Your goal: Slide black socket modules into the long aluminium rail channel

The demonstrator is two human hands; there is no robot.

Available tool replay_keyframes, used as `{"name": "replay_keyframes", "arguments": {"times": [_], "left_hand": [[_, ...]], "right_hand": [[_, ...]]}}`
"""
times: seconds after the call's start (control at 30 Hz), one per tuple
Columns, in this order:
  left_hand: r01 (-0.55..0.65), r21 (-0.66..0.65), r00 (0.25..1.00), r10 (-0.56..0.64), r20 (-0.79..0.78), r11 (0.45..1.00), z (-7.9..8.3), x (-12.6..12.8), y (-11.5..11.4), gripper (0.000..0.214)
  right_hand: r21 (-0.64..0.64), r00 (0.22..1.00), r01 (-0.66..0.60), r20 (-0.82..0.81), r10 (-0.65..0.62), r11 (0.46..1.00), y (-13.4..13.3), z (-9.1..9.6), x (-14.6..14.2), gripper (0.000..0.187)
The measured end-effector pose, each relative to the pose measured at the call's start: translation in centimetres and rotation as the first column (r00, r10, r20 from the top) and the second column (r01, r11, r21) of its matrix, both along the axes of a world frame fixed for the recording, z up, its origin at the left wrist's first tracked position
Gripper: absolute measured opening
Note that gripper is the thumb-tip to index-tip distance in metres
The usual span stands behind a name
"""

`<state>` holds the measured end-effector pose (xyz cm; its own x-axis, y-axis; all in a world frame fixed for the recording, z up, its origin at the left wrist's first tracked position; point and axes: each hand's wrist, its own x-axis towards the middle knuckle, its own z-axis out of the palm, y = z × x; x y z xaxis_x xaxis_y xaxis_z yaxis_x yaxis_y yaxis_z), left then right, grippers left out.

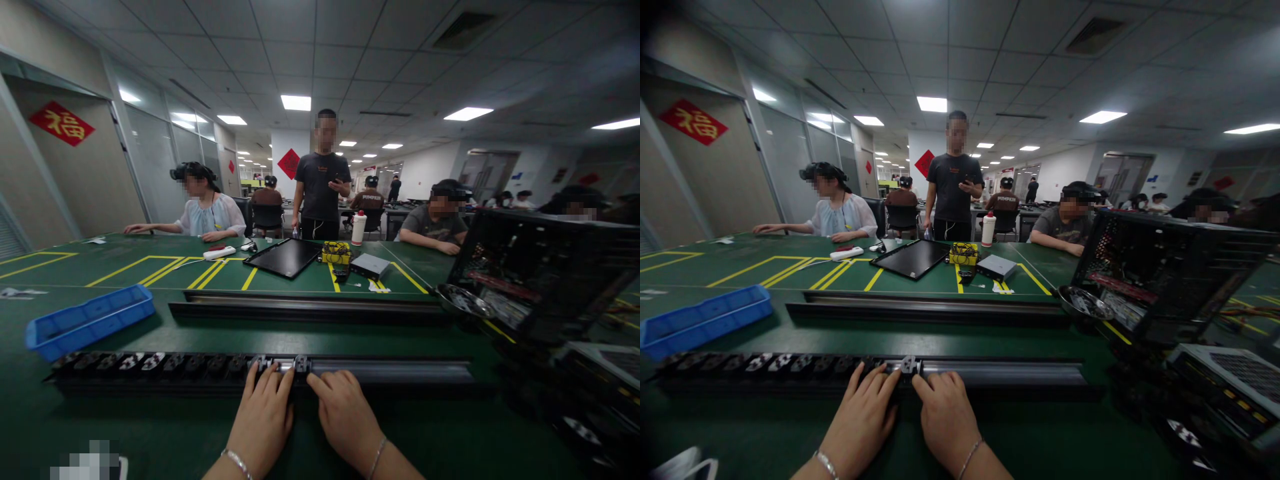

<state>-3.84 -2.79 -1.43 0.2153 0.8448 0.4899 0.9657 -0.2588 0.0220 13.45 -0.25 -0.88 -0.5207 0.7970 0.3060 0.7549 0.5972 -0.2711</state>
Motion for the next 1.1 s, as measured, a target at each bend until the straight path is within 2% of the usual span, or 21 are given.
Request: {"name": "replay_keyframes", "arguments": {"times": [0.87,1.1], "left_hand": [[-0.022,-0.057,0.999,0.021,-0.024,0.998,0.52,0.0,-0.06,0.043],[-0.013,-0.005,1.0,0.013,-0.027,1.0,0.23,-0.03,0.03,0.042]], "right_hand": [[0.016,0.999,0.03,0.031,-0.03,0.999,0.05,0.26,0.21,0.04],[0.032,0.999,0.029,0.033,-0.03,0.999,0.08,0.27,0.25,0.038]]}}
